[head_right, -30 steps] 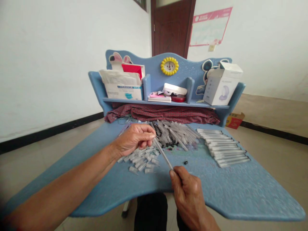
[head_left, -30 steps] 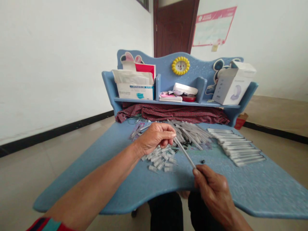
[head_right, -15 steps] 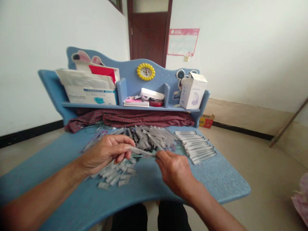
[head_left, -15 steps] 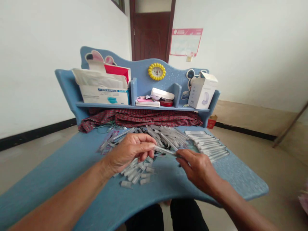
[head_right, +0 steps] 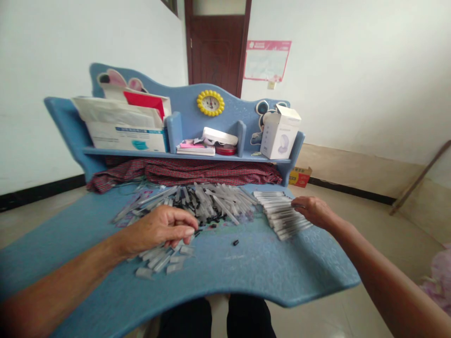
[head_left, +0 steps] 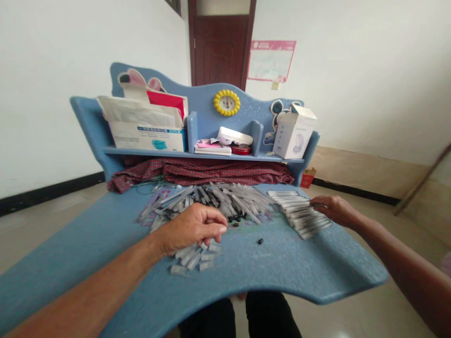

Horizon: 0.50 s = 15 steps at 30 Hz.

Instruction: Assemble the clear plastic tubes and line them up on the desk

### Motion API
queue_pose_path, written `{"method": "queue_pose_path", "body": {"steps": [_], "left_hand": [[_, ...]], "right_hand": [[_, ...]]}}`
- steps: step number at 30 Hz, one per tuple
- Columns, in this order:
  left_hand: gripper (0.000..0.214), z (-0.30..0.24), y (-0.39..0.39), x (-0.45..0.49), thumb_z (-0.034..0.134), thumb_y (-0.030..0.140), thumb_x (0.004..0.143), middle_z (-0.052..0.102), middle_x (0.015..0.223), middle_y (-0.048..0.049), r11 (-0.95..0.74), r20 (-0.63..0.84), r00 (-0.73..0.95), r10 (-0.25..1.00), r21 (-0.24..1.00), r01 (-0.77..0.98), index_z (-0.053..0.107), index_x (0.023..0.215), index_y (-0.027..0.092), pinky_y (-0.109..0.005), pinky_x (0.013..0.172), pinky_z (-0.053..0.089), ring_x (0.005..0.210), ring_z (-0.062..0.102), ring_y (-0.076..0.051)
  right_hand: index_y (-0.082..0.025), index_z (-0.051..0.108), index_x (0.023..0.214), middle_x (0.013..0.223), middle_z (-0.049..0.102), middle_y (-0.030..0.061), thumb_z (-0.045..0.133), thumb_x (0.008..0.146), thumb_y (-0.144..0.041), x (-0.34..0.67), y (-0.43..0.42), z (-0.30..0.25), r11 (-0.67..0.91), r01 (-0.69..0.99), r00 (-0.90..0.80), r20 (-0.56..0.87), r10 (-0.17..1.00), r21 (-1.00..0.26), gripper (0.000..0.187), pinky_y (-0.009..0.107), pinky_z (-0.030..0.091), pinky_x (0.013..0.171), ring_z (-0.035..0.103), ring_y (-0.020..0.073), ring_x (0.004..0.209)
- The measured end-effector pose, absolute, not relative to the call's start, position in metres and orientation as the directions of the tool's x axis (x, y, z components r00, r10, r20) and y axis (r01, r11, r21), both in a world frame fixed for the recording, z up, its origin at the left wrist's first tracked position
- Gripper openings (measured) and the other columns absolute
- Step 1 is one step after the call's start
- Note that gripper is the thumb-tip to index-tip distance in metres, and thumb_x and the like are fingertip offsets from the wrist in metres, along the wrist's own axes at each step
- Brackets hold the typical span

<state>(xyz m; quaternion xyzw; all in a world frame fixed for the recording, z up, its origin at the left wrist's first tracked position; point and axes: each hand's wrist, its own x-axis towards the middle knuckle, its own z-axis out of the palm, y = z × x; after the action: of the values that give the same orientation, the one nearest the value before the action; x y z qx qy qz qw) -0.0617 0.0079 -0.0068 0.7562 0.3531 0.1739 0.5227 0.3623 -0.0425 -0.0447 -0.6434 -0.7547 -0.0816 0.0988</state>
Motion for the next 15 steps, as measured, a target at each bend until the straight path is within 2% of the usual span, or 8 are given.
{"method": "queue_pose_path", "body": {"steps": [7, 15], "left_hand": [[0.021, -0.009, 0.012, -0.063, 0.064, 0.033, 0.069, 0.065, 0.061, -0.0004, -0.228, -0.093, 0.692, 0.715, 0.906, 0.357, 0.065, 0.079, 0.014, -0.016, 0.043, 0.037, 0.044, 0.048, -0.007], [0.020, -0.009, 0.013, -0.065, 0.064, 0.031, 0.068, 0.064, 0.061, -0.0002, -0.239, -0.067, 0.686, 0.725, 0.909, 0.342, 0.067, 0.077, 0.013, -0.016, 0.043, 0.037, 0.044, 0.048, -0.006]], "right_hand": [[-0.021, 0.068, 0.096, 0.100, 0.069, 0.0067, 0.044, 0.086, -0.020, 0.367, -0.033, -0.049, 0.135, 0.986, -0.153, 0.224, 0.963, 0.095, 0.026, 0.026, 0.046, 0.073, 0.064, 0.0188, 0.088], [-0.020, 0.066, 0.108, 0.106, 0.067, 0.0102, 0.047, 0.083, -0.018, 0.371, -0.028, -0.061, 0.091, 0.979, -0.144, 0.300, 0.943, 0.182, 0.031, 0.028, 0.047, 0.073, 0.063, 0.0210, 0.092]]}}
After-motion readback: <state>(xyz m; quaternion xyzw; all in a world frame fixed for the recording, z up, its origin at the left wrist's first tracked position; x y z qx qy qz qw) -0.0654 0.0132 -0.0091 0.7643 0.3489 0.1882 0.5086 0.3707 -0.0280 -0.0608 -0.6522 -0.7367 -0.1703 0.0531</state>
